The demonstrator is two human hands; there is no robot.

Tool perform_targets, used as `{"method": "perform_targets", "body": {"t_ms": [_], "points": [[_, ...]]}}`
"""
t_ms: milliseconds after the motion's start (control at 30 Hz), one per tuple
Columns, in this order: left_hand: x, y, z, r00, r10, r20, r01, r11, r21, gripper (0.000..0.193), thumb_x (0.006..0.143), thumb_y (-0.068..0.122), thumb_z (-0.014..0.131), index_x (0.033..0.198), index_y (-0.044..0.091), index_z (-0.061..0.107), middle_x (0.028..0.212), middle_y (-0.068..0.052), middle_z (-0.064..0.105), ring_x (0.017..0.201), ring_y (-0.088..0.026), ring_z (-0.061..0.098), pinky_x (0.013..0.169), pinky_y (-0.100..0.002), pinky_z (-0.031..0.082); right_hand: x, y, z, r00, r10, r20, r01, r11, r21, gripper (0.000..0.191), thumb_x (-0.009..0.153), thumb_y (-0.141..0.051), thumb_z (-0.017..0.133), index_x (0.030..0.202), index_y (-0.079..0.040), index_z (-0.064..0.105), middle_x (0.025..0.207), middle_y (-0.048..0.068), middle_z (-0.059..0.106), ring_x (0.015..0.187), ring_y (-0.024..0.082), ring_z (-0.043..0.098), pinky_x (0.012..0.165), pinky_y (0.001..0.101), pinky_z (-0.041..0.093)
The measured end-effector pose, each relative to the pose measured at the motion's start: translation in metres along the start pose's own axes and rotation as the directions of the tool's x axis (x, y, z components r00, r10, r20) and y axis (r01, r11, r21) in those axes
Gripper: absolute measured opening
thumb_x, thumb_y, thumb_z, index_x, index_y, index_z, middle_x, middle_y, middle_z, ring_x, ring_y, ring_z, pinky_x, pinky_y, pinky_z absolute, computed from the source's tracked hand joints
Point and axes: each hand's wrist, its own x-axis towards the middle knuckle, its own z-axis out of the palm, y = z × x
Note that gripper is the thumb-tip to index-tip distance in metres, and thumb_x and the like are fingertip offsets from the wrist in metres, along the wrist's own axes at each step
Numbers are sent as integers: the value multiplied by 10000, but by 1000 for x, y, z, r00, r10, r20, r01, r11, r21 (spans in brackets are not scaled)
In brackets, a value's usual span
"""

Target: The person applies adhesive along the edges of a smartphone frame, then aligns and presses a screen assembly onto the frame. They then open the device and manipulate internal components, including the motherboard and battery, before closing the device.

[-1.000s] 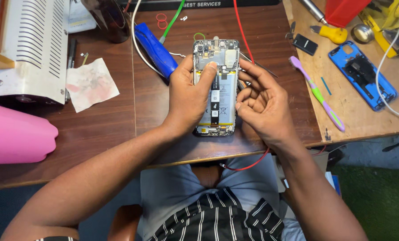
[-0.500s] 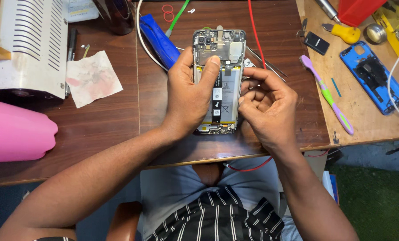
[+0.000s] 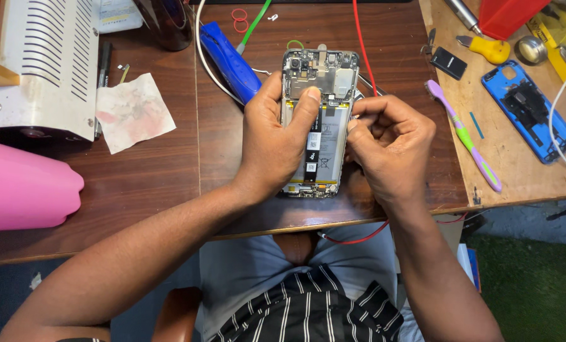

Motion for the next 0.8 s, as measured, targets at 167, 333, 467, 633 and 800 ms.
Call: {"method": "perform_targets", "body": {"t_ms": [167,333,467,633,800], "points": [[-1,1,-1,999,41,-4,-41,999,23,156,1094,100,586,1209,1,621,1101,-54,719,998,-78,671,903,-269,588,-1,-6,6,1000,-8,8,6,969,246,215,940,52,673,1153,58,652,969,43,695,813,50,683,684,198,586],[-1,3,0,1000,6,0,-6,1000,22,149,1083,106,583,1187,4,618,1065,-48,729,953,-72,680,855,-263,595,-1,-3,4,999,-26,-26,30,991,134,124,969,29,694,1088,62,679,880,62,702,721,50,647,628,196,552],[-4,5,4,999,-39,13,39,999,7,152,1083,107,585,1187,4,624,1031,-39,724,911,-63,666,812,-255,589,2,3,-2,998,-49,-48,53,995,81,62,1001,-11,701,989,47,681,793,54,688,648,57,632,585,206,534],[-5,7,4,997,-68,25,69,997,-17,143,1079,110,586,1180,11,615,1004,-32,718,873,-60,664,771,-255,591,3,4,-5,997,-54,-51,55,998,26,104,1010,-41,708,943,32,680,773,60,697,635,62,650,577,212,541],[-6,9,3,999,-30,38,29,999,31,154,1081,126,599,1189,17,612,1020,-28,715,893,-49,657,791,-249,590,2,3,-7,997,-25,-75,26,1000,1,121,1004,-47,717,914,30,695,734,67,692,600,72,639,548,203,509]]}}
